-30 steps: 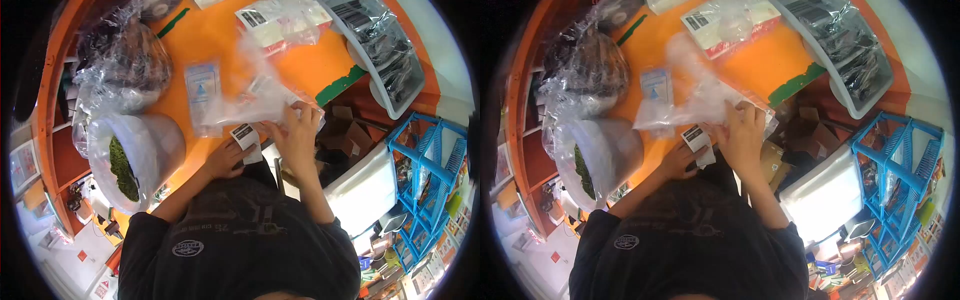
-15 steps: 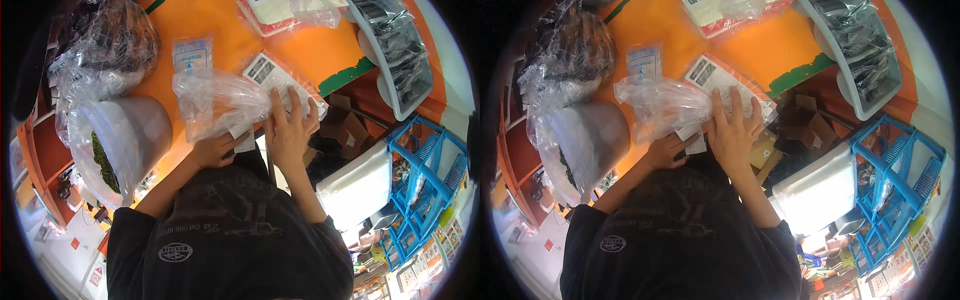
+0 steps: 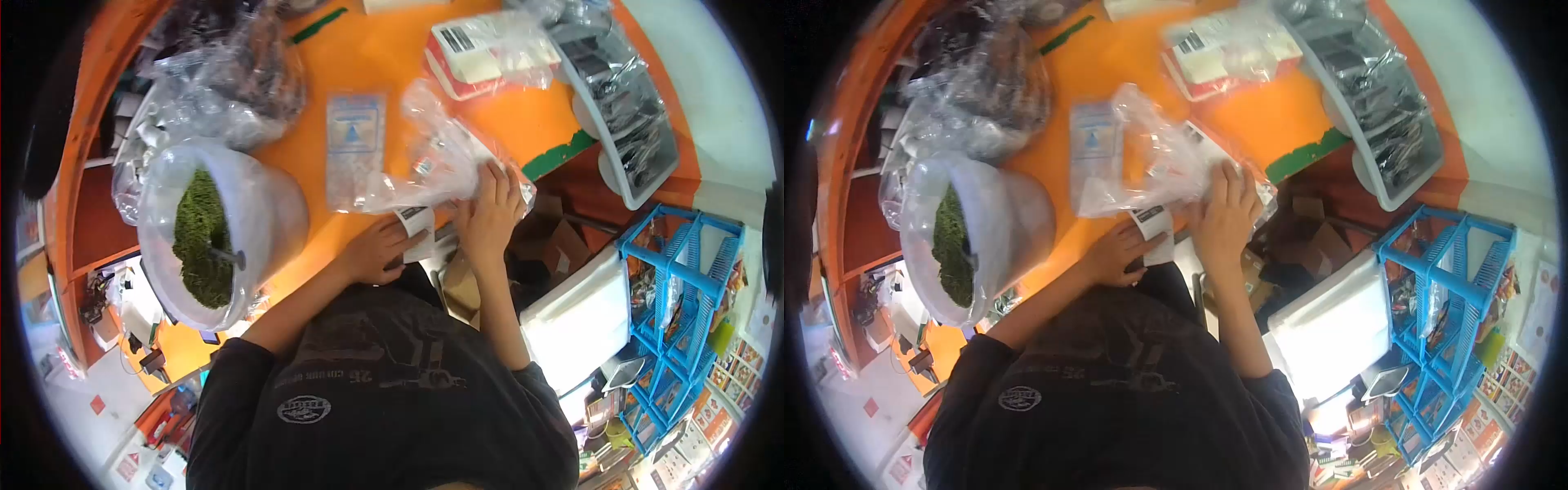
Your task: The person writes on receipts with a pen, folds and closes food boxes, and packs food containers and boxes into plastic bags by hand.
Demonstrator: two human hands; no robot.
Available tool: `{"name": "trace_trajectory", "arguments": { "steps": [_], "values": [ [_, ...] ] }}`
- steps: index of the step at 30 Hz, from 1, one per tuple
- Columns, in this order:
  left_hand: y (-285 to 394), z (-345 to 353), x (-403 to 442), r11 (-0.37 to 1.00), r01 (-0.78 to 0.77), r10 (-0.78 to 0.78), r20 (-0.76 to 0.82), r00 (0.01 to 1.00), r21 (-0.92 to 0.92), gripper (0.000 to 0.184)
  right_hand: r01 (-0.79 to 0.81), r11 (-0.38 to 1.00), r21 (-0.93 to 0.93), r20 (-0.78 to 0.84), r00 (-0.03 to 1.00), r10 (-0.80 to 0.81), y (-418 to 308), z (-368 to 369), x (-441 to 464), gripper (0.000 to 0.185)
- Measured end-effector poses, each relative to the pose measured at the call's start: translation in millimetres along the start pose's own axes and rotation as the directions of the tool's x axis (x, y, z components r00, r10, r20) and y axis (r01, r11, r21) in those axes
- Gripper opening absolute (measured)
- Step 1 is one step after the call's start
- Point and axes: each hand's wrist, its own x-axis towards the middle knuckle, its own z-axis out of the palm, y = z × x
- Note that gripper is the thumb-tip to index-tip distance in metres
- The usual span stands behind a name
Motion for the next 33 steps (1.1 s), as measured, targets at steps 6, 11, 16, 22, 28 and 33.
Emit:
{"name": "trace_trajectory", "arguments": {
  "steps": [6,11,16,22,28,33],
  "values": [
    [0,5,-10,0.998,-0.035,0.028,-0.115,0.993,-0.059,0.08,-0.062,0.99,0.129,-0.178,0.98,0.085,0,-2,9,0.017],
    [41,-52,-39,0.739,0.179,0.019,0.286,0.958,-0.65,0.063,0.066,0.953,0.295,-0.283,0.959,0.021,-47,-81,14,0.021],
    [88,-133,-132,0.537,-0.025,0.27,0.144,0.952,-0.843,0.063,0.046,0.84,0.541,-0.082,0.997,-0.002,-149,-182,47,0.02],
    [103,-156,-243,0.38,-0.273,0.246,-0.188,0.951,-0.884,0.067,0.265,0.753,0.603,-0.019,0.948,-0.319,-297,-206,75,0.022],
    [114,-150,-333,0.517,-0.288,-0.03,-0.354,0.935,-0.806,0.071,0.746,0.602,0.285,-0.1,0.647,-0.756,-460,-156,176,0.027],
    [114,-125,-371,0.522,-0.257,-0.22,-0.419,0.881,-0.813,0.074,0.954,0.275,-0.117,-0.285,0.233,-0.93,-586,-103,252,0.024]
  ]
}}
